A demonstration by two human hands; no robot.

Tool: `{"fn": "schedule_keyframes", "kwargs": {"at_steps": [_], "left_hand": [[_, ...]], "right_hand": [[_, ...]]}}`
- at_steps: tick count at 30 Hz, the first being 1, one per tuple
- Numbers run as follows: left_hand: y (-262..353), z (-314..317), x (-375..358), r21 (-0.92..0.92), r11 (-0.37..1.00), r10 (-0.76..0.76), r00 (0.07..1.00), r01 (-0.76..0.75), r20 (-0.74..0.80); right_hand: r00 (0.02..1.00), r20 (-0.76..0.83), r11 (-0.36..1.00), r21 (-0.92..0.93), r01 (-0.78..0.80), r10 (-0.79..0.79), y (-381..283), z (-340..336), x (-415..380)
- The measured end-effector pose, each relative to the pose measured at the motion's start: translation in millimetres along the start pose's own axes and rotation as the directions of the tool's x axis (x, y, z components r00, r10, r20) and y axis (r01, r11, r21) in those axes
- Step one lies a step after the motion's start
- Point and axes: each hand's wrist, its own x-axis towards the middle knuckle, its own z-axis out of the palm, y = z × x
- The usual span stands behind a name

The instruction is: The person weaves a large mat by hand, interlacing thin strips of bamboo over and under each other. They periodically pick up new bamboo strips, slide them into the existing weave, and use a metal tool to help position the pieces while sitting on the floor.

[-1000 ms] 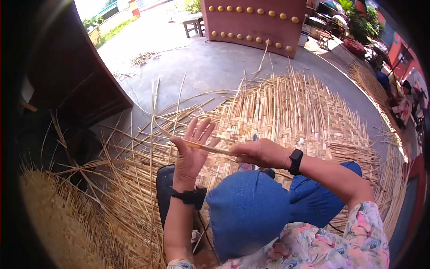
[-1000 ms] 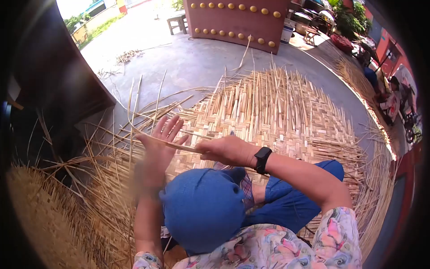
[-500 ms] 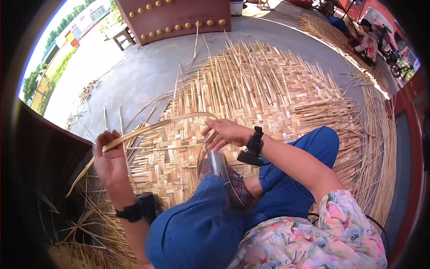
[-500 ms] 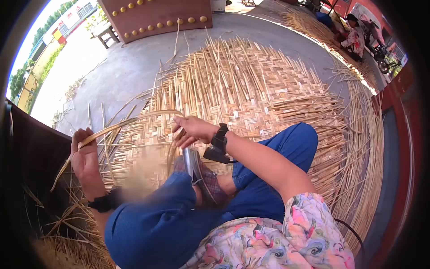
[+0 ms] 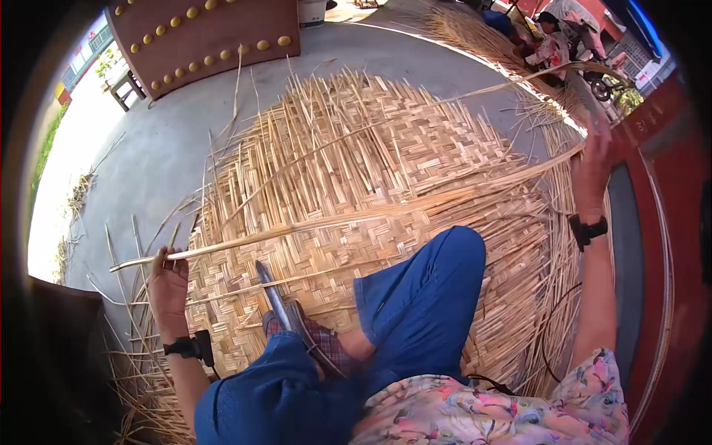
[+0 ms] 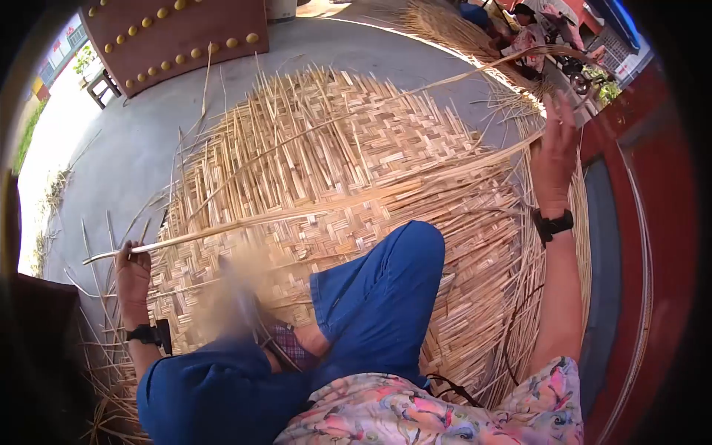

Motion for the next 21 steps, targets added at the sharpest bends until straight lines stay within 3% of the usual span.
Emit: {"fn": "schedule_keyframes", "kwargs": {"at_steps": [1, 2, 3, 4, 5, 6, 7, 9, 11, 12, 14, 16, 19, 21], "left_hand": [[-35.7, 35.5, 3.2, 0.068, 0.993, -0.101, 0.995, 0.099, 0.027], [-68.5, 56.2, 7.4, 0.167, 0.971, -0.180, 0.983, 0.172, 0.036], [-98.7, 79.3, 6.5, 0.196, 0.963, -0.195, 0.981, 0.186, 0.025], [-128.3, 80.3, 19.4, 0.194, 0.960, -0.213, 0.976, 0.201, 0.039], [-149.5, 90.4, 21.8, 0.160, 0.965, -0.207, 0.978, 0.207, -0.016], [-166.2, 100.3, 22.0, 0.130, 0.968, -0.206, 0.976, 0.213, -0.066], [-171.6, 105.2, 21.0, 0.156, 0.967, -0.192, 0.979, 0.200, -0.065], [-168.8, 109.7, 9.4, 0.167, 0.970, -0.164, 0.982, 0.179, -0.095], [-167.9, 106.3, 6.5, 0.131, 0.984, -0.106, 0.986, 0.122, -0.129], [-168.2, 98.0, 7.1, 0.116, 0.991, -0.055, 0.988, 0.072, -0.142], [-162.3, 87.0, 6.5, 0.065, 0.997, 0.043, 0.988, -0.034, -0.148], [-147.9, 58.5, 5.8, 0.039, 0.995, 0.094, 0.978, -0.088, -0.188], [-133.6, 45.9, 6.8, 0.003, 0.998, 0.063, 0.966, -0.065, -0.250], [-138.7, 76.1, -16.6, 0.087, 0.996, -0.005, 0.995, 0.014, -0.102]], "right_hand": [[0.942, 0.335, 0.999, 0.022, -0.039, 0.029, 20.2, 31.3, -46.3], [0.773, 0.631, 0.996, 0.014, -0.083, 0.055, 39.5, 61.5, -91.8], [0.546, 0.835, 0.996, -0.034, -0.081, 0.073, 31.5, 64.1, -121.0], [0.378, 0.924, 0.996, -0.024, -0.088, 0.056, 25.1, 71.8, -148.7], [0.299, 0.954, 0.997, 0.050, -0.062, -0.029, 1.4, 58.9, -147.6], [0.360, 0.929, 0.984, 0.133, -0.122, -0.081, -15.4, 61.1, -161.3], [0.357, 0.925, 0.945, 0.226, -0.235, -0.132, -36.9, 56.0, -157.6], [0.524, 0.810, 0.800, 0.487, -0.351, -0.263, -85.0, 60.7, -150.5], [0.780, 0.544, 0.707, 0.680, -0.194, -0.309, -147.0, 54.4, -121.1], [0.794, 0.483, 0.706, 0.701, -0.098, -0.369, -174.9, 54.2, -109.2], [0.805, 0.357, 0.572, 0.820, -0.027, -0.474, -228.8, 71.5, -103.2], [0.712, 0.392, 0.428, 0.893, -0.141, -0.583, -255.2, 72.8, -85.9], [0.693, 0.429, 0.323, 0.902, -0.287, -0.580, -281.6, 92.0, -92.8], [0.768, 0.416, 0.293, 0.906, -0.305, -0.487, -297.5, 94.9, -95.9]]}}
